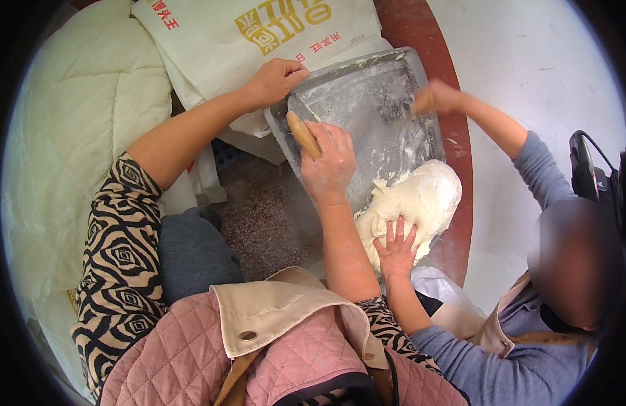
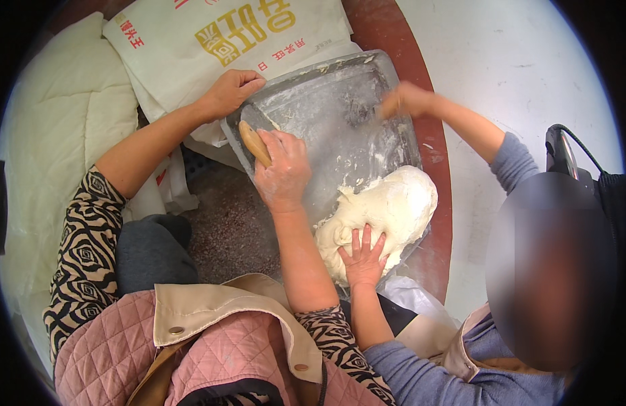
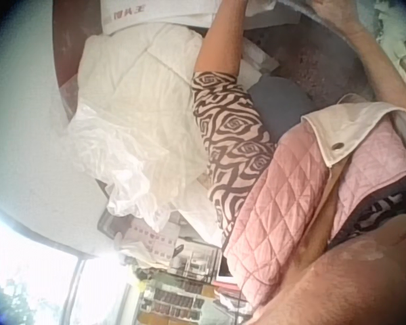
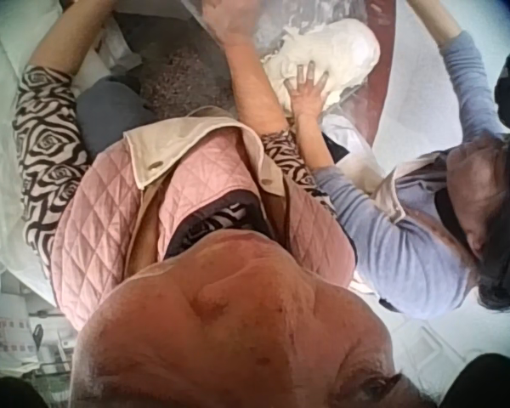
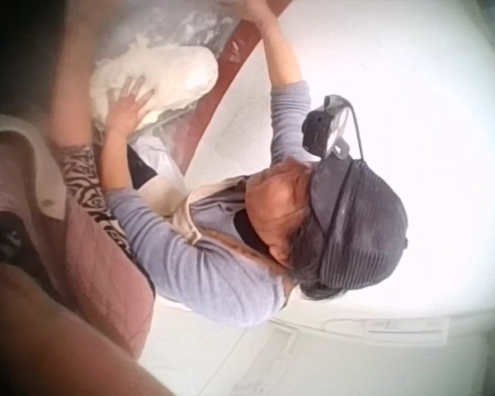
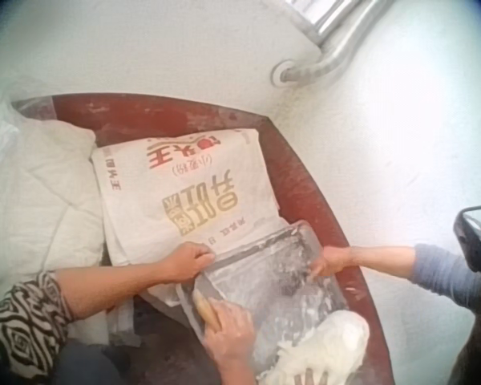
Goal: The person kneads a large mass of dough on a metal tray, then uses a bench scraper to remove and clean residual dough from the tray. They wipe the tray with a cloth and place the cleaned tray aside. The person then walks to a freezer, opens it, and places a white bag inside.
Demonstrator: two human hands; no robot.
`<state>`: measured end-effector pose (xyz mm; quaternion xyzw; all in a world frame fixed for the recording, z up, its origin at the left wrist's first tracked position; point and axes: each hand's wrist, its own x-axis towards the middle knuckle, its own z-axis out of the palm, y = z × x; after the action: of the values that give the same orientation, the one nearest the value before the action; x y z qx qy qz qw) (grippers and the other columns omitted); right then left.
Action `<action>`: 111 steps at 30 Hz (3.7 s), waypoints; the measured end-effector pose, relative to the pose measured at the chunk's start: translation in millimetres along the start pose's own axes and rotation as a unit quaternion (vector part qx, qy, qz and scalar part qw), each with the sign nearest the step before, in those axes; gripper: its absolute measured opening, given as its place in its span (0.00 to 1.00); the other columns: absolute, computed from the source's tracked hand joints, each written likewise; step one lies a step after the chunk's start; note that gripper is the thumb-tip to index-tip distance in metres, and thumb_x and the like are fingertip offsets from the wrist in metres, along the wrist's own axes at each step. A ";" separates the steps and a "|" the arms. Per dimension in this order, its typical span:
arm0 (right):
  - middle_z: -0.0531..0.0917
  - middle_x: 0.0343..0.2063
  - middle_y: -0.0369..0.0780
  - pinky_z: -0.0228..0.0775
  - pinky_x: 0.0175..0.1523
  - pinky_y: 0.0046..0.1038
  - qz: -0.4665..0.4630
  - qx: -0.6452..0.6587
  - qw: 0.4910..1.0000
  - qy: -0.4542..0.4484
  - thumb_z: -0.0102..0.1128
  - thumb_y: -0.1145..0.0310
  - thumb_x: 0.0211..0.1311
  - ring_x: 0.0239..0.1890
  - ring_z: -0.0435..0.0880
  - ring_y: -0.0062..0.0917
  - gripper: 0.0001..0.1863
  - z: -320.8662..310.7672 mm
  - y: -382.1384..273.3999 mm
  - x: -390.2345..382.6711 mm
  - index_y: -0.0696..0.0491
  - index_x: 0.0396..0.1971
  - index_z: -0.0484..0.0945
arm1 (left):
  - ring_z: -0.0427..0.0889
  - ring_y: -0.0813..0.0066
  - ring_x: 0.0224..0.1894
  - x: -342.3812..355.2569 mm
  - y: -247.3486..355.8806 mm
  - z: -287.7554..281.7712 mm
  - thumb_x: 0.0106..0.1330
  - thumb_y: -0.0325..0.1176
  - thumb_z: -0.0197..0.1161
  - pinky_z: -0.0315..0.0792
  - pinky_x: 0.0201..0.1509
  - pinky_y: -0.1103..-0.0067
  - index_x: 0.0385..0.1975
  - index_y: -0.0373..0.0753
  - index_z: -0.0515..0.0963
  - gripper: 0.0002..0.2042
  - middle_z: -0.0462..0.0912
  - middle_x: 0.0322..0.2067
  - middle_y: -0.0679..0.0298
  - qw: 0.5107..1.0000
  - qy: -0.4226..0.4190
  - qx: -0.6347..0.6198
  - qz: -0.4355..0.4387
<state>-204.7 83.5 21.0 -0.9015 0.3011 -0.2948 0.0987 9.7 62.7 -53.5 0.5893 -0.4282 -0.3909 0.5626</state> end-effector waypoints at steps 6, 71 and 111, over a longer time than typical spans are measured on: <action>0.83 0.42 0.37 0.76 0.49 0.35 0.003 0.008 1.000 -0.011 0.70 0.77 0.45 0.44 0.81 0.36 0.21 -3.5 8.4 2.3 0.47 0.44 0.87 | 0.73 0.81 0.31 0.0 0.8 -0.9 0.73 0.41 0.59 0.71 0.38 0.76 0.38 0.30 0.83 0.16 0.80 0.25 0.66 1.000 -0.004 0.008 0.001; 0.77 0.49 0.51 0.71 0.58 0.44 0.052 -0.062 0.992 0.100 0.59 0.71 0.60 0.54 0.77 0.47 0.23 47.0 117.8 142.2 0.58 0.57 0.73 | 0.77 0.81 0.40 2.8 -9.9 -5.7 0.78 0.37 0.52 0.72 0.50 0.77 0.44 0.30 0.81 0.15 0.85 0.35 0.65 0.999 -0.023 -0.030 0.007; 0.79 0.49 0.45 0.73 0.56 0.30 0.346 0.270 0.888 0.137 0.65 0.70 0.67 0.49 0.79 0.27 0.29 -22.0 5.4 0.5 0.65 0.64 0.66 | 0.82 0.50 0.45 199.0 -55.2 -2.5 0.63 0.28 0.58 0.77 0.47 0.61 0.33 0.37 0.81 0.05 0.80 0.43 0.54 0.809 -0.151 0.551 0.136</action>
<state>-220.0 78.9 37.0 -0.6292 0.5128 -0.4330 0.3920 80.8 -124.4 -104.2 0.6700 -0.7268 -0.0931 0.1189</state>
